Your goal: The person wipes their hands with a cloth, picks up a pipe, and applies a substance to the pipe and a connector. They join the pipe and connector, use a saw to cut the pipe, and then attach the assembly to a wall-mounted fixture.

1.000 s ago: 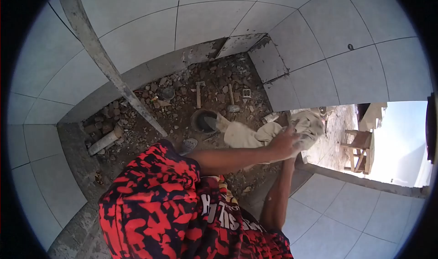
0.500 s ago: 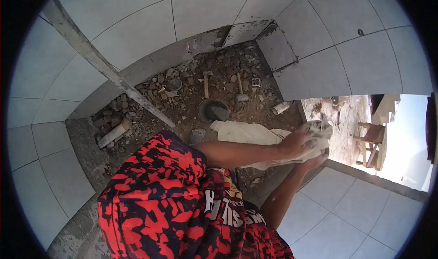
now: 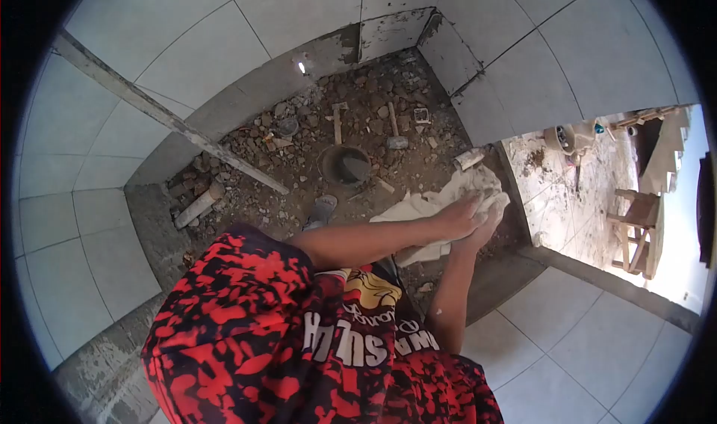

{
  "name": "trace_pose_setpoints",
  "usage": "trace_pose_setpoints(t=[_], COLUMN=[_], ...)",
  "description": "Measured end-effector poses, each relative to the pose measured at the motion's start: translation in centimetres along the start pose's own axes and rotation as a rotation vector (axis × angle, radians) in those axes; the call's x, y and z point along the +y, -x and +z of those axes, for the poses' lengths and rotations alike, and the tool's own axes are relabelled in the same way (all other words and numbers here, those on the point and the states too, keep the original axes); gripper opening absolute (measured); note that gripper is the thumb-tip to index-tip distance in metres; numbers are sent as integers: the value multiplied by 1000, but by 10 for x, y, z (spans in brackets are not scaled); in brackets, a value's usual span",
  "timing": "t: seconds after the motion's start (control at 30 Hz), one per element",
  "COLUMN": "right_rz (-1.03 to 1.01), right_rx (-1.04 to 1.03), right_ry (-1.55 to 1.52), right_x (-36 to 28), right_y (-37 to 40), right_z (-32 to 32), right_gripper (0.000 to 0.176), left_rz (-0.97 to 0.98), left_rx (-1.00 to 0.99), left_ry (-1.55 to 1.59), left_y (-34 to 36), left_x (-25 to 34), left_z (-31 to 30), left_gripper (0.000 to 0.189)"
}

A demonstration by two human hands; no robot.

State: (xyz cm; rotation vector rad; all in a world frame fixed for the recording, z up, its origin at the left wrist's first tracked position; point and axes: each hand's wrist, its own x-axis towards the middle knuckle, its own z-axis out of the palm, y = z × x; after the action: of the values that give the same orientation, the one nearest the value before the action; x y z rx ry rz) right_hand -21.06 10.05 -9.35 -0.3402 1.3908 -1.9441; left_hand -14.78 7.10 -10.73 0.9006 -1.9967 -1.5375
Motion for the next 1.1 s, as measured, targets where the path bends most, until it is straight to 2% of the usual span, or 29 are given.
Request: trace_pose_setpoints(t=[0.03,0.1,0.17,0.23,0.27,0.3,0.33,0.37,0.4,0.43,0.5,0.57,0.63,0.67,0.7,0.77,0.8,0.83,0.9,0.93,0.97,1.03,1.07,1.1], right_rz=[74,89,29,-4,-42,-145,-226,-189,-185,-206,-99,-193,-243,-248,-252,-268,-285,-303,-361,-375,-387,-416,-376,-339], right_rx=[21,53,122,71,106,96,94,53,52,87,178,180,193,281,365,435,525,615,637,707,778,821,849,875], right_ry=[-78,4,69,-64,-82,157,410,471,476,464,154,108,86,48,11,-18,-9,-5,-38,39,114,75,66,58], right_x=[-8,-15,-30,-32,-41,-49,-55,-54,-66,-67,-74,-85,-91,-93,-97,-112,-115,-116,-121,-127,-132,-134,-138,-143], right_y=[-2,-18,-50,-75,-79,-76,-69,-64,-43,-37,-33,-33,-29,-31,-33,-34,-36,-40,-50,-55,-61,-73,-78,-85], right_z=[2,-2,-22,-56,-60,-58,-62,-69,-60,-63,-75,-101,-116,-123,-128,-149,-158,-166,-188,-199,-210,-236,-244,-250], right_gripper=[41,39,37,35,35,35,34,35,36,36,35,34,33,34,34,35,36,37,38,39,39,39,38,37], left_rz=[-12,88,149,121,119,114,134,128,130,161,276,268,-78,-157,-157,-56,-153,-152,-23,86,87,342,334,332], left_rx=[4,-25,-134,-207,-151,-98,-147,-71,12,-15,-9,-97,-196,-281,-302,-237,-414,-426,-498,-458,-470,-491,-476,-490], left_ry=[4,88,-6,-11,-63,-112,-108,-250,-396,-402,-45,-41,488,373,368,424,344,340,92,6,5,61,87,95], left_y=[3,5,20,30,27,23,15,-1,-14,-25,-50,-57,-54,-62,-67,-72,-75,-75,-71,-73,-77,-83,-87,-96], left_x=[4,19,28,24,31,42,52,60,65,63,49,50,64,58,49,55,63,72,93,42,52,87,89,91], left_z=[-1,-12,-12,-4,-6,-5,2,7,13,22,45,70,89,97,112,146,147,151,162,196,199,196,200,204], left_gripper=[57,51,43,38,37,37,37,37,37,37,44,49,55,56,56,55,54,54,53,55,55,48,39,39])
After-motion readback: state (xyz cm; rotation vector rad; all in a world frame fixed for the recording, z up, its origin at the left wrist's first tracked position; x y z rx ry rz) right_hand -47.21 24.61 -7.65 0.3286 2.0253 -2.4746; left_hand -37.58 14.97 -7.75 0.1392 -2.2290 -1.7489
